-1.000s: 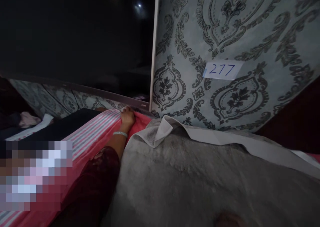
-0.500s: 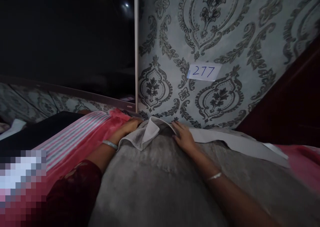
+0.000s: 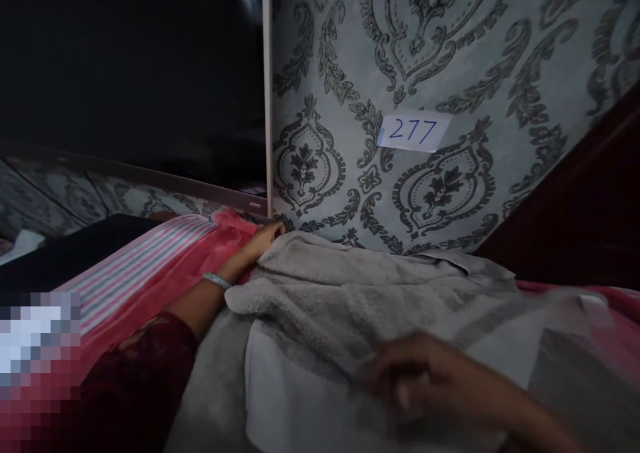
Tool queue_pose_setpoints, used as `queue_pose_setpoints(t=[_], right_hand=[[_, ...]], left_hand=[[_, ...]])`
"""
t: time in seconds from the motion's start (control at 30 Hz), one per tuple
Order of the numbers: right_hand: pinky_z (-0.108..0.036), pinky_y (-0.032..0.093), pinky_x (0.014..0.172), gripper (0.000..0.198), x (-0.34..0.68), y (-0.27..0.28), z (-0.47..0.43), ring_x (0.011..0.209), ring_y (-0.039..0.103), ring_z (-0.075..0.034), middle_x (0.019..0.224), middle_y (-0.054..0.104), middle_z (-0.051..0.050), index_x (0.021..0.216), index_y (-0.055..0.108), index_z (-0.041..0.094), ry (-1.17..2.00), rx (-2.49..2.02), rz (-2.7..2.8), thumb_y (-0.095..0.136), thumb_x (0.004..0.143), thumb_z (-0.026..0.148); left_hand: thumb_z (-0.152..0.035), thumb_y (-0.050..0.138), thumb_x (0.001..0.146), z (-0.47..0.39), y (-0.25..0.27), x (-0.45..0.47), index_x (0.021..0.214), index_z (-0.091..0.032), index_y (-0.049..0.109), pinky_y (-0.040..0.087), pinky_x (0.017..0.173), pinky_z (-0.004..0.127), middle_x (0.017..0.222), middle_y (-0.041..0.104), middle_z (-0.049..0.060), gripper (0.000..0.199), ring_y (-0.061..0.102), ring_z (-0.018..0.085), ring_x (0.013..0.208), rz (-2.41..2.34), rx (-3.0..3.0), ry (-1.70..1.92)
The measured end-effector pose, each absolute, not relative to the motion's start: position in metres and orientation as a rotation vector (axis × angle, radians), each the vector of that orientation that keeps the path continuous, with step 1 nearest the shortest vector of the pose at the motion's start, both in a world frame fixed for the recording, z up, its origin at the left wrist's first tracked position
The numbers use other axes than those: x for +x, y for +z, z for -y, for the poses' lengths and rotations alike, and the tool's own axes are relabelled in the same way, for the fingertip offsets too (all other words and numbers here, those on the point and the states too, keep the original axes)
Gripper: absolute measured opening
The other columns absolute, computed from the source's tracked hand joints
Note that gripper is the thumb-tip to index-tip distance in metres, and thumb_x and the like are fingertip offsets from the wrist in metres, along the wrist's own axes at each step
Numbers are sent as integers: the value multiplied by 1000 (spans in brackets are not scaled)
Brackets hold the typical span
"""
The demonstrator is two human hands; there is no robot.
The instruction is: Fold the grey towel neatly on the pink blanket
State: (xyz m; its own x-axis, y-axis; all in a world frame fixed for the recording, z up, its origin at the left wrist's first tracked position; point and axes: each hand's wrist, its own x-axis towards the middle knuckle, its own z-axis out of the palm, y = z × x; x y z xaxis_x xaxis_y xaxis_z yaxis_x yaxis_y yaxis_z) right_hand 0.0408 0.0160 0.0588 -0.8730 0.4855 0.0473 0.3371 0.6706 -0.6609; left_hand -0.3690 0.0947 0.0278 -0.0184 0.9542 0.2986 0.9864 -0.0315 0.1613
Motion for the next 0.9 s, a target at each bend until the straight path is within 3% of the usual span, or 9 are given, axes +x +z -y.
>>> queue_pose_setpoints(t=[0.07,0.17,0.37,0.47,0.57,0.67,0.8,0.9], right_hand=[[-26,53,60,38,24,71,-66,67,66,-16,78,73,-4,98,77,21,1123,-739,2427,47,95,45],[-32,56,75,28,-20,73,-136,88,69,-21,100,75,-8,106,74,18,876,-875,2212,54,88,27],[-36,44,106,64,-124,47,-176,123,58,-21,139,61,-12,141,55,15,524,-912,2502,51,79,1],[-35,46,101,56,-144,43,-165,117,60,-23,134,61,-12,137,58,18,328,-1018,2663,51,83,5],[-33,47,94,44,-134,47,-145,108,61,-23,126,60,-12,126,63,18,83,-1138,2466,43,89,6],[-31,47,89,44,-111,51,-110,108,59,-23,126,58,-12,124,62,18,-103,-1076,2342,43,87,5],[-29,47,70,29,-87,38,-53,88,62,-21,112,61,-9,110,64,21,-137,-1073,2651,49,86,10],[-28,42,62,26,-84,29,-29,77,62,-18,107,61,-7,107,62,22,-146,-1115,2803,49,88,10]], left_hand=[[-28,55,90,-97,28,-371,105,-19,64,46,87,32,99,69,5,20,62,20,93,2075,-2229,-499],[-23,55,88,-97,30,-369,102,-20,66,43,93,35,107,69,7,19,60,24,106,1972,-2333,-449],[-3,44,81,-86,37,-353,105,-21,62,41,96,39,109,64,8,35,56,25,110,1836,-2305,-328],[-3,43,84,-84,37,-347,103,-20,62,40,98,40,108,63,10,32,55,26,111,1836,-2231,-320],[-14,47,92,-88,33,-345,102,-18,61,41,98,41,107,63,12,18,55,28,111,1830,-2127,-356],[-18,45,95,-94,27,-348,101,-16,62,41,98,43,108,63,15,18,55,29,111,1873,-2018,-418],[-20,53,91,-102,17,-362,98,-18,64,46,93,38,104,65,11,13,60,24,102,2027,-2101,-587],[-24,44,97,-108,12,-374,97,-19,67,49,92,33,101,68,7,24,63,19,98,2050,-2229,-712]])
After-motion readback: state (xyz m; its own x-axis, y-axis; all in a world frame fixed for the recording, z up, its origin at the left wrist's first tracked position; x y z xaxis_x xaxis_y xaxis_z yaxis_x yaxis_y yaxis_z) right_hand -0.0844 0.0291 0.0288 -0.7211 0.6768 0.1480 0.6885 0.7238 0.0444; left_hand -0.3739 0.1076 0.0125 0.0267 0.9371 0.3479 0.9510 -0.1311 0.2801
